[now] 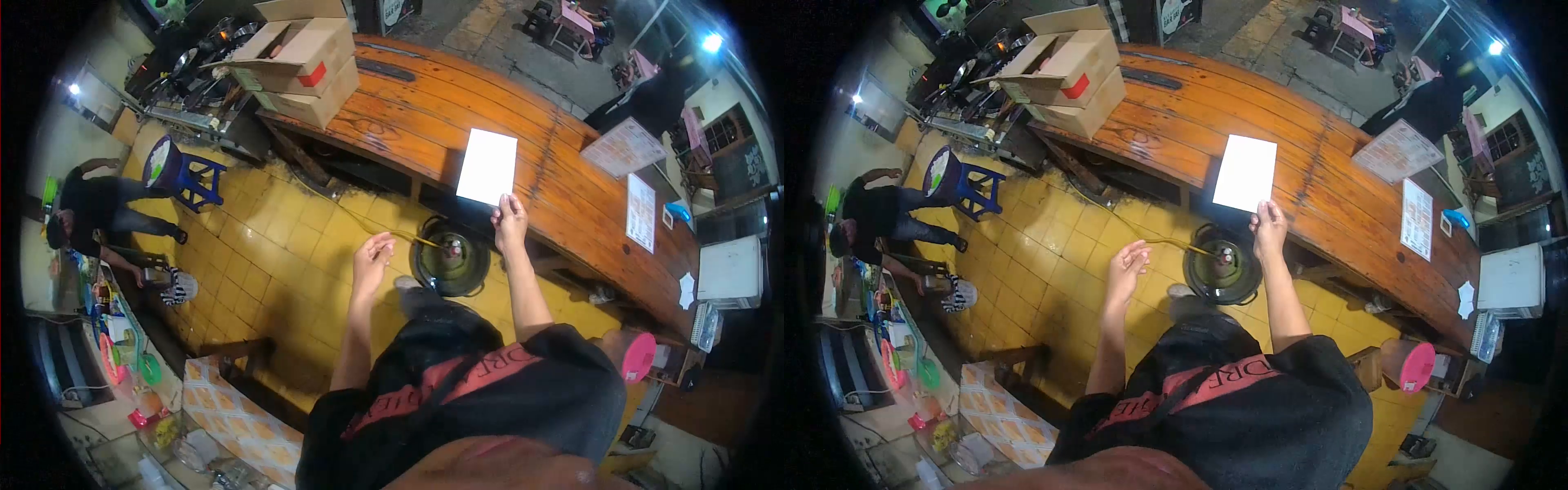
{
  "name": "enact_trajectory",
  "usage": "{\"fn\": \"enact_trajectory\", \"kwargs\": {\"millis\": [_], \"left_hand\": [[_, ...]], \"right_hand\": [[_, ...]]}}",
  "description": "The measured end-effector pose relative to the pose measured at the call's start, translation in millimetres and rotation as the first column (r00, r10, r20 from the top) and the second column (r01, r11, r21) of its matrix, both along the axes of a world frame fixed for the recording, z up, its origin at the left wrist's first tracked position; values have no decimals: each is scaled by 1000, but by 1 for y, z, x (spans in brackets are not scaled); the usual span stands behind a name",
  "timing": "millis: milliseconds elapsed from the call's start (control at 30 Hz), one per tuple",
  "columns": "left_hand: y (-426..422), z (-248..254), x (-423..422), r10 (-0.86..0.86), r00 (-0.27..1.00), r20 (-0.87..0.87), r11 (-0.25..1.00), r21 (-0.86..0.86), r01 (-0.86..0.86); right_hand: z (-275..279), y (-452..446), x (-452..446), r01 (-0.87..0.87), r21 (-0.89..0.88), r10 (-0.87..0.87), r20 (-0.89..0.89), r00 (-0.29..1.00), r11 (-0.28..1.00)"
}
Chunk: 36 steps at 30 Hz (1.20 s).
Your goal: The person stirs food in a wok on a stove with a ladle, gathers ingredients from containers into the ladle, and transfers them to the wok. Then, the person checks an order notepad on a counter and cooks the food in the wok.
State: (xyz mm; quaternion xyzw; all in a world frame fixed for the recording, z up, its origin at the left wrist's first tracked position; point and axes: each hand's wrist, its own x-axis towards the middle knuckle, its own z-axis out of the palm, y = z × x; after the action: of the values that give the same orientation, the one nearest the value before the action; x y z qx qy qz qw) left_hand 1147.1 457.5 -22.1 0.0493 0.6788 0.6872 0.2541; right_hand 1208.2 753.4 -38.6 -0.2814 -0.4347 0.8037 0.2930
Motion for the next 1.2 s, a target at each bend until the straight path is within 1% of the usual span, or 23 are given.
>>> {"fn": "enact_trajectory", "kwargs": {"millis": [100,200,233,300,333,400,467,533,567,600,667,733,800,867,900,967,1000,1033,1067,1100,1133,1167,1200], "left_hand": [[-25,-8,-31,26,999,29,999,-29,-26],[-42,-20,-75,15,999,43,998,-55,-13],[-46,-25,-91,0,1000,31,997,-81,3],[-56,-26,-129,-43,999,14,991,-125,44],[-59,-23,-148,-52,998,38,986,-156,57],[-67,-18,-178,-84,993,85,974,-202,100],[-76,-11,-216,-106,990,95,970,-208,124],[-95,-12,-249,-141,985,98,963,-217,159],[-105,-12,-264,-113,988,107,962,-236,136],[-113,-12,-280,-84,990,110,962,-251,109],[-136,-11,-310,-59,989,136,963,-251,92],[-166,-18,-344,-17,992,123,986,-164,37],[-195,-16,-383,-24,992,121,988,-149,42],[-223,-14,-421,129,986,106,984,-140,-114],[-244,-7,-441,90,990,107,987,-142,-75],[-265,-1,-481,196,975,103,971,-157,-178],[-303,-38,-513,82,996,-48,996,-31,-83],[-304,-19,-534,225,969,100,972,-95,-215],[-320,-34,-564,216,973,81,976,-57,-212],[-341,-52,-596,183,983,15,979,-97,-181],[-352,-62,-625,245,967,70,966,-107,-237],[-359,-62,-650,282,951,129,956,-127,-266],[-364,-66,-675,257,958,127,963,-112,-243]], "right_hand": [[-26,-11,-35,99,-81,-90,108,990,992],[-58,-16,-67,170,-152,-147,150,978,974],[-67,-16,-74,189,-156,-165,152,975,970],[-86,-22,-88,240,-107,-198,304,932,965],[-95,-23,-97,262,-117,-216,305,927,958],[-120,-32,-97,274,176,-325,463,825,946],[-159,-38,-99,301,216,-367,427,826,929],[-185,-65,-101,484,427,-642,423,640,764],[-190,-84,-105,452,486,-659,464,592,748],[-196,-101,-115,419,447,-611,525,593,790],[-192,-147,-153,338,364,-492,537,686,868],[-189,-190,-204,149,377,-326,463,824,914],[-98,-234,-270,-10,0,9,539,842,1000],[-69,-269,-324,-180,-54,182,526,831,982],[-74,-293,-344,-224,-4,201,464,863,975],[-71,-322,-382,-253,106,198,370,908,962],[-70,-346,-396,-238,137,183,329,927,961],[-73,-363,-408,-265,141,216,288,933,954],[-77,-374,-420,-292,154,249,249,936,944],[-70,-389,-427,-283,319,182,311,933,905],[-59,-403,-432,-280,465,105,366,925,840],[-53,-412,-437,-252,480,70,366,928,840],[-47,-420,-444,-324,501,125,390,912,802]]}}
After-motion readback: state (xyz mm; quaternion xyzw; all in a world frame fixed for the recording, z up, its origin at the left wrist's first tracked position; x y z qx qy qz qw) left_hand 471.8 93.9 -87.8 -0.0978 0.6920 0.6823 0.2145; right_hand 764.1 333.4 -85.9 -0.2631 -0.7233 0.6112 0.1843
